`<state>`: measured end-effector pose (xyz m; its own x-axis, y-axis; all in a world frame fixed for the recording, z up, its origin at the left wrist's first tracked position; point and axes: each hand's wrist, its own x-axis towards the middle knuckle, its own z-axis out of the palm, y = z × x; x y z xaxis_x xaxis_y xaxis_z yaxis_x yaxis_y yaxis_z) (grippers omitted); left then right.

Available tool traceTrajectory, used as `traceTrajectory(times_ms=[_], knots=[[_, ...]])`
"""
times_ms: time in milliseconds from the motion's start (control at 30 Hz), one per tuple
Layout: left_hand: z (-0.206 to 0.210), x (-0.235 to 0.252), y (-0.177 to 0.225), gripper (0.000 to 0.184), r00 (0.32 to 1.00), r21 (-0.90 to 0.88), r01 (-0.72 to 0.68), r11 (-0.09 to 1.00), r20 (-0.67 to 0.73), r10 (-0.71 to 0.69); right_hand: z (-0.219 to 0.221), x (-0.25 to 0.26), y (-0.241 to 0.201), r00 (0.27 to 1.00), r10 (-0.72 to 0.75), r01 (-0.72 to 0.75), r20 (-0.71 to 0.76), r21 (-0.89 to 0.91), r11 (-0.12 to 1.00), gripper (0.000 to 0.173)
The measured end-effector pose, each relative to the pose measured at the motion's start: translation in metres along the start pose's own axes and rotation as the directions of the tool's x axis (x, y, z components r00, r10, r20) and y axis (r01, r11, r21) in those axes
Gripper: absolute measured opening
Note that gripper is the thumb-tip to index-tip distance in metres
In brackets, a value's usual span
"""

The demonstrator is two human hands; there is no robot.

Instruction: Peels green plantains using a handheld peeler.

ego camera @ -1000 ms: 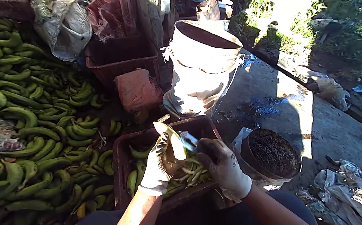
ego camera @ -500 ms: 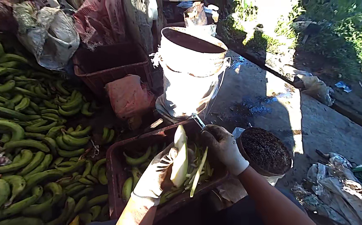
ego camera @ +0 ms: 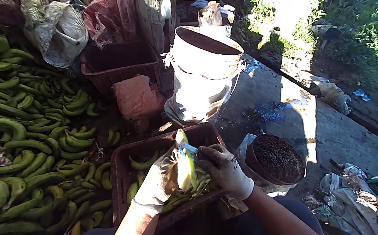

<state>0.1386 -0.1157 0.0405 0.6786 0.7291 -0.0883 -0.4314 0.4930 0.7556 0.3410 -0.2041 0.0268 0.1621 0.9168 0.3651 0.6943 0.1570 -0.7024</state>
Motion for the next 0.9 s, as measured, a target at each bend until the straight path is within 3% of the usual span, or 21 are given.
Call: traceTrajectory(times_ms=[67, 133, 200, 300, 433, 567, 667, 733, 800, 867, 900], knots=[[0.006, -0.007, 0.001, 0.029, 0.998, 0.149, 0.038, 0.988, 0.039, -0.045, -0.006, 0.016, 0.016, 0.986, 0.163, -0.163, 0.011, -0.019, 0.986, 0.041], [0.010, -0.008, -0.001, 0.030, 0.993, 0.096, 0.081, 0.992, 0.079, -0.089, -0.017, 0.028, 0.038, 0.931, 0.364, -0.362, 0.035, -0.039, 0.931, 0.043], [0.005, -0.001, -0.005, 0.038, 0.982, -0.024, 0.151, 0.988, 0.115, -0.148, -0.026, 0.031, 0.046, 0.907, 0.421, -0.421, -0.016, -0.009, 0.907, 0.045], [0.003, 0.007, -0.005, 0.036, 0.996, -0.081, 0.054, 0.995, -0.061, -0.059, -0.029, 0.021, 0.029, 0.948, 0.304, -0.304, -0.091, 0.018, 0.953, 0.045], [-0.005, 0.013, -0.007, 0.035, 0.981, -0.271, -0.117, 0.955, -0.180, 0.069, -0.017, -0.005, 0.002, 0.998, 0.048, -0.048, -0.040, -0.007, 0.999, 0.045], [-0.009, 0.015, -0.003, 0.042, 0.980, -0.390, -0.112, 0.914, -0.195, 0.037, -0.004, -0.017, -0.005, 0.985, -0.173, 0.174, 0.018, -0.087, 0.981, 0.046], [-0.005, 0.006, 0.002, 0.037, 0.998, -0.247, -0.016, 0.969, -0.067, 0.000, 0.000, -0.013, -0.004, 0.973, -0.231, 0.230, 0.005, -0.089, 0.969, 0.044], [-0.002, -0.003, 0.007, 0.030, 0.997, -0.064, 0.028, 0.998, 0.068, -0.024, -0.001, -0.003, -0.002, 0.992, -0.125, 0.124, -0.024, -0.064, 0.990, 0.042], [0.003, -0.007, 0.009, 0.027, 0.993, 0.089, 0.047, 0.995, 0.105, -0.056, -0.007, 0.013, 0.008, 0.994, 0.090, -0.096, -0.065, -0.101, 0.990, 0.042], [0.002, -0.006, 0.008, 0.033, 0.990, 0.147, 0.057, 0.988, 0.120, -0.075, -0.020, 0.026, 0.027, 0.946, 0.316, -0.324, -0.075, -0.130, 0.937, 0.046], [0.002, -0.005, 0.008, 0.034, 0.992, 0.145, 0.049, 0.988, 0.105, -0.065, -0.026, 0.028, 0.034, 0.931, 0.352, -0.362, -0.096, -0.118, 0.925, 0.047]])
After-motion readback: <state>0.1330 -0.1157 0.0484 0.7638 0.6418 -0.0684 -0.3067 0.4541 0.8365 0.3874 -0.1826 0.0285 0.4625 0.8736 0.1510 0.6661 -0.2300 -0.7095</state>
